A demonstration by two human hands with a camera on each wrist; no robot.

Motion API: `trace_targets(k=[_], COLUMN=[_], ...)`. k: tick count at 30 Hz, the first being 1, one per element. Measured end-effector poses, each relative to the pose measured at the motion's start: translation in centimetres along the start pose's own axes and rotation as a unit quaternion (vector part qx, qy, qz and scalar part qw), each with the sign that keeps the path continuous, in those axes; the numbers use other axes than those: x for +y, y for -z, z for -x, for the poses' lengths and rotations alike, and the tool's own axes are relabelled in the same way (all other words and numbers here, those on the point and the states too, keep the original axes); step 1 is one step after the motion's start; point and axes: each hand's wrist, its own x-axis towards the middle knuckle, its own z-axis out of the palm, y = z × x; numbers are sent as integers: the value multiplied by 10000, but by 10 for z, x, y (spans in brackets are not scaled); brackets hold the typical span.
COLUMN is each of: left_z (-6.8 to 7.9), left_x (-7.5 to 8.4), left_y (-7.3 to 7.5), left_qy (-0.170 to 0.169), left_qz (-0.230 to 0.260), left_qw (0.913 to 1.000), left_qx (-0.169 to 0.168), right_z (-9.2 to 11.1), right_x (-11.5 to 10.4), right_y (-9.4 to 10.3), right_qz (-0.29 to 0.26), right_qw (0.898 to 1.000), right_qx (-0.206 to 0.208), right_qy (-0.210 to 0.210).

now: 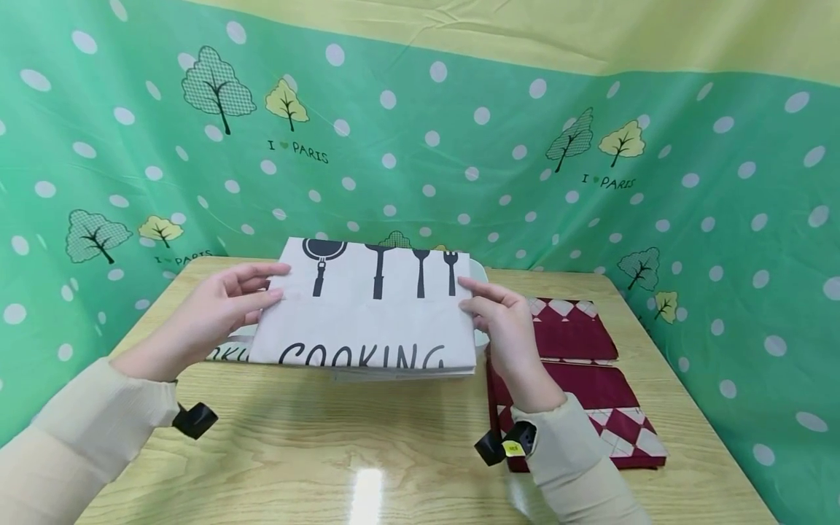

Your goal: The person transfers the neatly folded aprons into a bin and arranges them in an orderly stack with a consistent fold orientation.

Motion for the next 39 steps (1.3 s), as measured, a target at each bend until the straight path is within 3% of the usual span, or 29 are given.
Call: trace_targets(k=[14,26,39], left_z=[-12,-26,-46], left_x=[7,12,11], left_y=[-3,-8,-21], left_qy=[17,-6,-113], left_qz=[-139,51,298], left_qw=[9998,9997,9953], left_qx=[125,234,914], right_z=[-14,-25,-39], right_x=[-3,-7,-3], right_y=[6,10,13], right_qz=[177,230,335], right_qw=[9998,9997,9990], right_qx=[-106,-85,262], right_qy=[-7,-29,-117])
